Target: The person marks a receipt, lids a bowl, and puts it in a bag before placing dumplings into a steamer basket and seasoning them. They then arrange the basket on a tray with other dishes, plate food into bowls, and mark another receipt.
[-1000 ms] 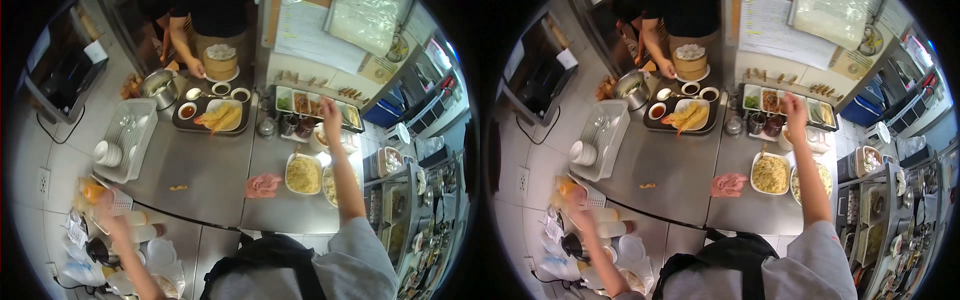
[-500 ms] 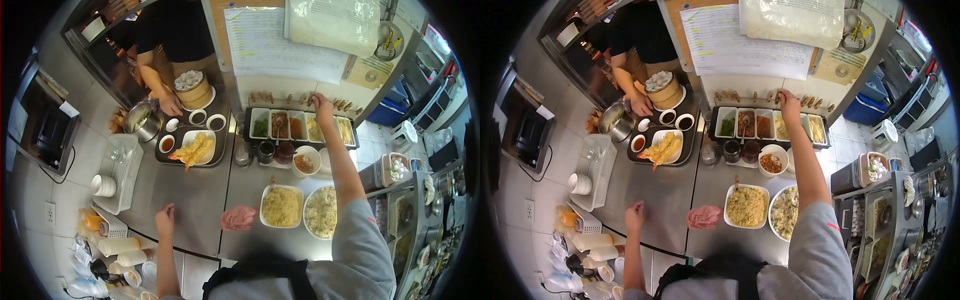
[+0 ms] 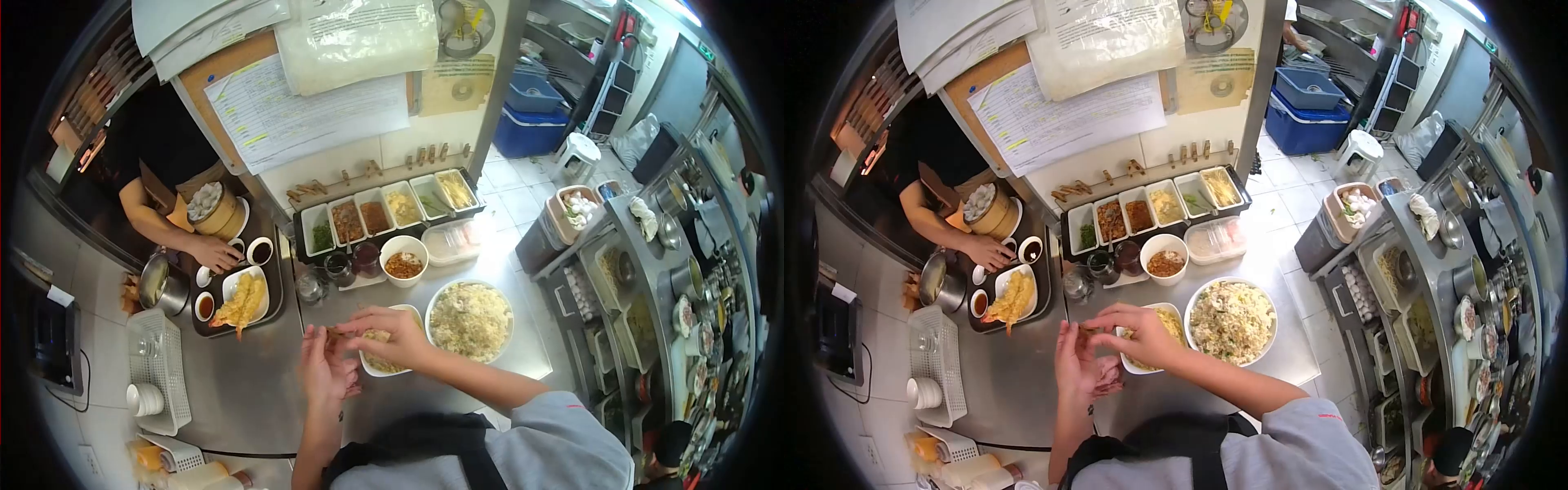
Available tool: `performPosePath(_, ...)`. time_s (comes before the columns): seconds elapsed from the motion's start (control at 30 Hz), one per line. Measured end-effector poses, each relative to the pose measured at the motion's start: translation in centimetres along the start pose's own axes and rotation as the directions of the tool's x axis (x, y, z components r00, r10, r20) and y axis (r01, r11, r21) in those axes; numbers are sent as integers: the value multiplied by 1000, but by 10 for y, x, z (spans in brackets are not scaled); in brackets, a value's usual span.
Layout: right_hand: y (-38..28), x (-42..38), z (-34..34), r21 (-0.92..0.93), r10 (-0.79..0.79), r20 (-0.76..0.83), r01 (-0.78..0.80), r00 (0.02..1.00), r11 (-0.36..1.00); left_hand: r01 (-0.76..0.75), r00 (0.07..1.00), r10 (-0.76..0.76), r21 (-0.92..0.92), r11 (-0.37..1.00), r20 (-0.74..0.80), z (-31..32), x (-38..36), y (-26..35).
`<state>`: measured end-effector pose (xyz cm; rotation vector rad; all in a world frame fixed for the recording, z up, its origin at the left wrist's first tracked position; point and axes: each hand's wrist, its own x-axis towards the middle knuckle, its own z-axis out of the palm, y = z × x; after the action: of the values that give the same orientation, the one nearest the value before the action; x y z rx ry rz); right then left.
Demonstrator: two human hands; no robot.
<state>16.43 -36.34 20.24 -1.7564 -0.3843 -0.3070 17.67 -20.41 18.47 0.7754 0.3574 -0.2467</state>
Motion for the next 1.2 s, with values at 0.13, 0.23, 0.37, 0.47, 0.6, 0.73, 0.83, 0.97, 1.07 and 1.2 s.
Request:
performPosePath(0.13, 4, -10, -16, -214, -119, 30, 123, 992, 969, 61, 996, -62, 7, 998, 69, -12, 5, -29)
performPosePath(0.23, 27, 21, -59, -334, -150, -52, 125, 987, 934, 80, 996, -79, -24, 996, 40, -18, -1, -30)
performPosePath(0.37, 85, 125, -159, -606, 14, -392, -269, 920, 748, -111, 988, 133, 228, 967, -84, -56, -20, -30)
performPosePath(0.47, 130, 167, -176, -682, -323, -252, 70, 912, 728, -225, 950, 305, 522, 823, -71, -123, -34, -46)
performPosePath(0.6, 174, 200, -177, -687, -303, -168, 109, 938, 719, -217, 915, 399, 772, 597, -51, -166, -47, -61)
performPosePath(0.73, 192, 206, -185, -756, -49, -185, -110, 982, 646, -300, 841, 510, 940, 165, 179, -155, -52, -64)
performPosePath(0.83, 123, 165, -159, -662, -38, -181, -93, 983, 744, -388, 824, 511, 901, 193, 245, -102, -63, -42)
performPosePath(0.97, 162, 111, -154, -725, -102, -152, -41, 983, 687, -516, 773, 477, 851, 91, 418, -153, -30, -58)
performPosePath(1.07, 85, 62, -86, -389, -3, 105, 44, 995, 920, -328, 743, 459, 863, -384, 486, -182, -2, -62)
performPosePath(1.2, 44, 4, 20, -266, 184, 480, -58, 858, 962, -299, 784, 460, 903, -309, 417, -192, -4, -71)
